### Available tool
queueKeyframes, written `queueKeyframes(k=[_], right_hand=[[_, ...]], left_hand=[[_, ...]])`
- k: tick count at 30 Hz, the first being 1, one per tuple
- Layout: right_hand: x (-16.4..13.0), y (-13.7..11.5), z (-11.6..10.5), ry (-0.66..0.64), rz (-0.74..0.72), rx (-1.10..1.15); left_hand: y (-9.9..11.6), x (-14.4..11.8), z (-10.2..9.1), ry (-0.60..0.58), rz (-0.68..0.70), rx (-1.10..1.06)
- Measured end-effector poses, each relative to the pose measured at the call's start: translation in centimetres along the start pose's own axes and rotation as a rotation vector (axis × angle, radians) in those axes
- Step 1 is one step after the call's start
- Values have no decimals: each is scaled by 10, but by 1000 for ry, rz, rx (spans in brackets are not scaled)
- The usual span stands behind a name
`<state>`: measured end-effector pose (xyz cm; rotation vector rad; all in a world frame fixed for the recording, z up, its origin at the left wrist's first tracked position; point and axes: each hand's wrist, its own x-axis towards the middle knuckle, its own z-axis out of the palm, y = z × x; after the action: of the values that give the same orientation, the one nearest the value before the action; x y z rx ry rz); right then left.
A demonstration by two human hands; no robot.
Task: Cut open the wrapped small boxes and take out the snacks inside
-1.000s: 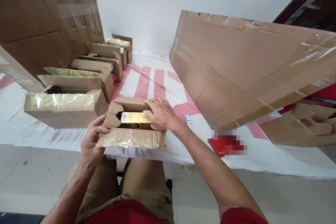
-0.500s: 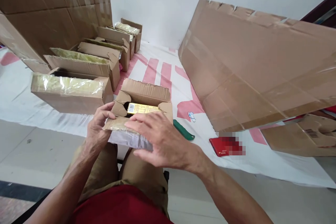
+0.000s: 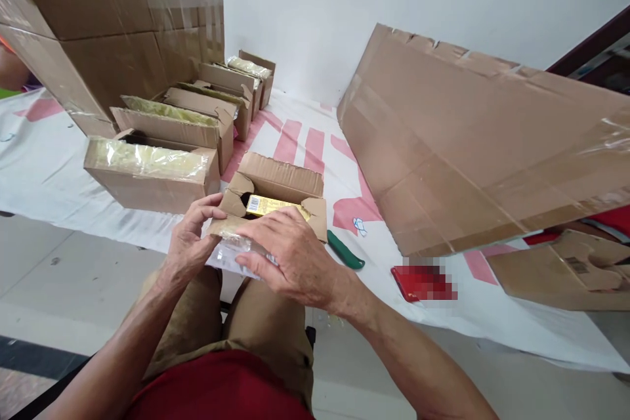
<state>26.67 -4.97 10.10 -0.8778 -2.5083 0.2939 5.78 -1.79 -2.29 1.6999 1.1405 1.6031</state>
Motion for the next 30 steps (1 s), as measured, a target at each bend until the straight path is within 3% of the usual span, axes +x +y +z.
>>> queueKeyframes(k=[7, 12, 16, 20, 30], right_hand=[[19, 1, 23, -1, -55, -503], [21, 0, 32, 15, -84, -675], [18, -1, 30, 43, -70, -651], [12, -1, 20, 27, -31, -616], [-4, 5, -13, 14, 52, -124]], left_hand=[[2, -1, -3, -14, 16, 46], [20, -6, -13, -48, 162, 79], [28, -5, -10, -90, 304, 183], [27, -3, -4, -86, 340, 196], [25, 8, -9, -203, 233, 49]])
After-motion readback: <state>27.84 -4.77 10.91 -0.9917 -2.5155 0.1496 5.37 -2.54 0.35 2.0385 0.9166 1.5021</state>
